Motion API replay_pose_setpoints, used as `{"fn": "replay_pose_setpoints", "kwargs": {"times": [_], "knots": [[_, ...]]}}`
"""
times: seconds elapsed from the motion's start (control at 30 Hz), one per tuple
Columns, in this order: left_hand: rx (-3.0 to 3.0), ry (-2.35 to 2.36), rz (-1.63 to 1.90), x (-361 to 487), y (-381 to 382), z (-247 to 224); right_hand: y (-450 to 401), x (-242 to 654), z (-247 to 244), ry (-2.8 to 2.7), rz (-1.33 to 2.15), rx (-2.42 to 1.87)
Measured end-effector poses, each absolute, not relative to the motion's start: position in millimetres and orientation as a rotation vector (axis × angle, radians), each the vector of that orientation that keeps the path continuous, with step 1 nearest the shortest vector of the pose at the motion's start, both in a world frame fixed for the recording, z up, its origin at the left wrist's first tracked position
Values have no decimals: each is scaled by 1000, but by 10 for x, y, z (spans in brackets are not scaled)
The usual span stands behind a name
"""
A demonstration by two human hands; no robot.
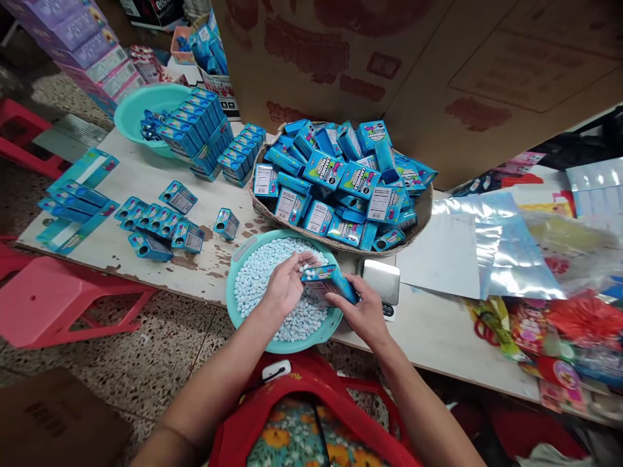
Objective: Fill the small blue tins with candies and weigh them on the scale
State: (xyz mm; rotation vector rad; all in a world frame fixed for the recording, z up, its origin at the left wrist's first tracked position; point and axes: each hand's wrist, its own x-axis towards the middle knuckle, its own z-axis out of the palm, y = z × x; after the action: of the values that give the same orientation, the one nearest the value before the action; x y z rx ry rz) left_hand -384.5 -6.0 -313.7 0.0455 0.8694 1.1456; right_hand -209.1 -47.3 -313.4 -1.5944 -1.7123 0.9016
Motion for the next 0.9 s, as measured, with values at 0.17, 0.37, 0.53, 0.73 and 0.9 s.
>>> {"fn": "replay_pose_setpoints", "kwargs": {"times": [0.17,0.37,0.53,0.73,0.9], "knots": [[119,881,1194,-3818,-88,-3130,-475,-2062,-3216,-1653,949,-1623],[379,1028,1120,-3802,-120,-3120,-462,-2067,-3234,-1588,1040,-1601],[458,1161,1157,-3879,-44,-3297,-472,-2026,-3310,-1421,1182,-1597],[1099,1340,1025,-4091,-39,-3110,-458,-1987,-3397,-1197,1294,-1469],[1485,1177,722,-4034,-116,-2640,-468,-2107,-3329,-1249,1359,-1307]]}}
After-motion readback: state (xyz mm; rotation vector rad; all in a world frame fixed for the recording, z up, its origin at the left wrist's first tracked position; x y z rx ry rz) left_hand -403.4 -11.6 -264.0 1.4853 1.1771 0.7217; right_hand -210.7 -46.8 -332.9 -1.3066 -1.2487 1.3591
